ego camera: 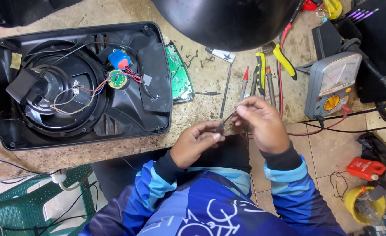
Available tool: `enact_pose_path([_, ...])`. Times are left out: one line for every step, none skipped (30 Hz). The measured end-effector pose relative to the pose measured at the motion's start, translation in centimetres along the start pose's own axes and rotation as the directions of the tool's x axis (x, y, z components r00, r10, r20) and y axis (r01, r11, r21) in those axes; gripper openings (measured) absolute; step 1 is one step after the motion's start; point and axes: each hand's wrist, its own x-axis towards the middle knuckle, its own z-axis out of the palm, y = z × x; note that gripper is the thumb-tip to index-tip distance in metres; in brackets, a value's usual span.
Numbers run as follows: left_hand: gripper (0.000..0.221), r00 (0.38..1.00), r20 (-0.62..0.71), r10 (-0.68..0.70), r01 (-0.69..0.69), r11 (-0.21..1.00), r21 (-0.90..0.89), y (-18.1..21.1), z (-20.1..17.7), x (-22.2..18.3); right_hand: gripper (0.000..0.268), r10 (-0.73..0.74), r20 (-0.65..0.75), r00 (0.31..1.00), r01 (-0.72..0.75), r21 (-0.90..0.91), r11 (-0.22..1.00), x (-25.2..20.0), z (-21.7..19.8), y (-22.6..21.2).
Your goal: Preparing an electronic cable by stripping wires and adjusting a connector at a repair bench.
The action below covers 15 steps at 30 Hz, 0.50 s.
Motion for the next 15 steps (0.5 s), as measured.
enact_pose_path([0.038, 1.0, 0.001, -0.002, 0.002, 0.997, 0.077, 0.0, -0.1, -0.2, 0.012, 0.008, -0.012, 1.0, -0.007, 0.08, 0.997, 0.2, -0.3, 0.3])
enact_pose_path([0.03, 1.0, 0.003, -0.003, 0.002, 0.988, 0.155, 0.0, -0.3, -0.4, 0.012, 0.015, -0.025, 1.0, -0.011, 0.16, 0.987, 0.4, -0.6, 0.5])
enact_pose_path([0.03, 1.0, 0.003, -0.005, 0.004, 0.988, 0.154, -0.2, -0.4, -0.4, 0.012, 0.017, -0.026, 1.0, -0.013, 0.16, 0.987, 0.3, -0.5, 0.3])
enact_pose_path([0.032, 1.0, -0.014, 0.007, -0.005, 0.99, 0.141, -0.4, -0.6, -0.3, 0.011, 0.013, -0.016, 1.0, -0.01, 0.164, 0.986, 0.3, -0.4, 0.1])
enact_pose_path([0.035, 0.999, -0.031, 0.018, -0.014, 0.992, 0.128, -0.6, -0.7, -0.3, 0.011, 0.009, -0.007, 1.0, -0.008, 0.169, 0.986, 0.2, -0.3, -0.2])
enact_pose_path([0.035, 0.999, -0.03, 0.019, -0.015, 0.992, 0.126, -0.6, -0.8, -0.2, 0.011, 0.009, -0.006, 1.0, -0.008, 0.167, 0.986, 0.1, -0.1, -0.3])
enact_pose_path([0.033, 0.998, -0.057, 0.038, -0.03, 0.991, 0.131, -0.6, -0.9, -0.1, 0.012, 0.008, 0.007, 1.0, -0.009, 0.164, 0.986, 0.0, 0.1, -0.4])
enact_pose_path([0.031, 0.995, -0.084, 0.057, -0.046, 0.99, 0.135, -0.6, -1.0, 0.0, 0.013, 0.008, 0.021, 1.0, -0.011, 0.161, 0.987, -0.1, 0.3, -0.4])
enact_pose_path([0.031, 0.995, -0.083, 0.059, -0.047, 0.99, 0.134, -0.7, -1.1, 0.0, 0.013, 0.007, 0.022, 1.0, -0.01, 0.159, 0.987, -0.2, 0.3, -0.4])
enact_pose_path([0.03, 0.994, -0.092, 0.051, -0.04, 0.992, 0.123, -0.9, -1.1, 0.0, 0.015, 0.006, 0.021, 1.0, -0.008, 0.131, 0.991, -0.4, 0.3, -0.3])
enact_pose_path([0.029, 0.994, -0.101, 0.044, -0.033, 0.993, 0.112, -1.0, -1.2, 0.1, 0.016, 0.005, 0.021, 1.0, -0.007, 0.103, 0.995, -0.5, 0.4, -0.3])
enact_pose_path([0.029, 0.994, -0.099, 0.045, -0.034, 0.993, 0.111, -1.2, -1.3, 0.1, 0.016, 0.004, 0.02, 1.0, -0.006, 0.102, 0.995, -0.7, 0.8, -0.8])
enact_pose_path([0.027, 0.994, -0.101, 0.036, -0.025, 0.995, 0.101, -1.3, -1.4, 0.2, 0.02, -0.007, 0.074, 0.997, 0.006, 0.01, 1.0, -0.9, 1.1, -1.3])
enact_pose_path([0.026, 0.994, -0.103, 0.026, -0.016, 0.996, 0.091, -1.5, -1.4, 0.2, 0.025, -0.012, 0.129, 0.992, 0.022, -0.081, 0.996, -1.2, 1.5, -1.7])
enact_pose_path([0.026, 0.994, -0.102, 0.026, -0.017, 0.996, 0.09, -1.4, -1.5, 0.2, 0.025, -0.011, 0.128, 0.992, 0.022, -0.083, 0.996, -1.2, 1.7, -1.5])
